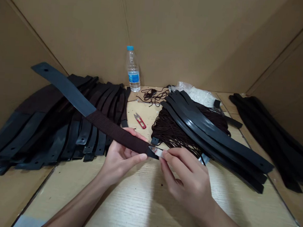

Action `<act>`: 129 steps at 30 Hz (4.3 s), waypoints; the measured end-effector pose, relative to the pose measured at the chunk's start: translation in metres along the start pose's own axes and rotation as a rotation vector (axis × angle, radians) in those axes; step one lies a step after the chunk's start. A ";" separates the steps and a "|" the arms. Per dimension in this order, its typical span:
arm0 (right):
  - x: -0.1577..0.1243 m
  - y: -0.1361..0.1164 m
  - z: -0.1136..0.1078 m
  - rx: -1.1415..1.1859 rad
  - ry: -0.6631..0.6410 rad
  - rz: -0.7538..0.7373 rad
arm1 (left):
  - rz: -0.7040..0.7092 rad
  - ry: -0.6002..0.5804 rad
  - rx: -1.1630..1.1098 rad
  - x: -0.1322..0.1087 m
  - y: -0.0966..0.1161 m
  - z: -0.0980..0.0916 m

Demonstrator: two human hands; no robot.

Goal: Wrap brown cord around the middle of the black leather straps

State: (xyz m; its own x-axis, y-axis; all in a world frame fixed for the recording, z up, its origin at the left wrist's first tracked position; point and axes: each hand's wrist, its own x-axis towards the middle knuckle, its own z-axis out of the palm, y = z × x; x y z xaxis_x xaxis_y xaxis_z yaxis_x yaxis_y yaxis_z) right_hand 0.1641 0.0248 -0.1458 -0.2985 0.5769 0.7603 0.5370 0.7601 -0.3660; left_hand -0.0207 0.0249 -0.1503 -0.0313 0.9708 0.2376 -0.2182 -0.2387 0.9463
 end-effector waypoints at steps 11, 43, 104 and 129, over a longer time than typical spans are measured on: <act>-0.006 -0.012 0.002 -0.037 -0.004 0.002 | 0.058 0.031 0.066 -0.002 -0.003 0.002; -0.006 -0.003 0.007 0.329 0.020 0.200 | -0.101 -0.049 -0.072 -0.002 0.003 0.006; 0.006 0.026 -0.006 0.056 -0.275 -0.210 | -0.155 -0.134 -0.126 0.009 0.006 -0.010; 0.001 0.030 0.001 0.220 -0.225 -0.171 | -0.150 -0.221 -0.185 0.011 0.005 -0.013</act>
State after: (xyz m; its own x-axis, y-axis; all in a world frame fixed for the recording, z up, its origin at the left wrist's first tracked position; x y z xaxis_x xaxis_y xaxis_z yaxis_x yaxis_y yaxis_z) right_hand 0.1789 0.0491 -0.1567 -0.5489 0.4682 0.6924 0.2887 0.8836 -0.3686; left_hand -0.0352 0.0347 -0.1456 0.2227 0.9617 0.1601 -0.3788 -0.0660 0.9231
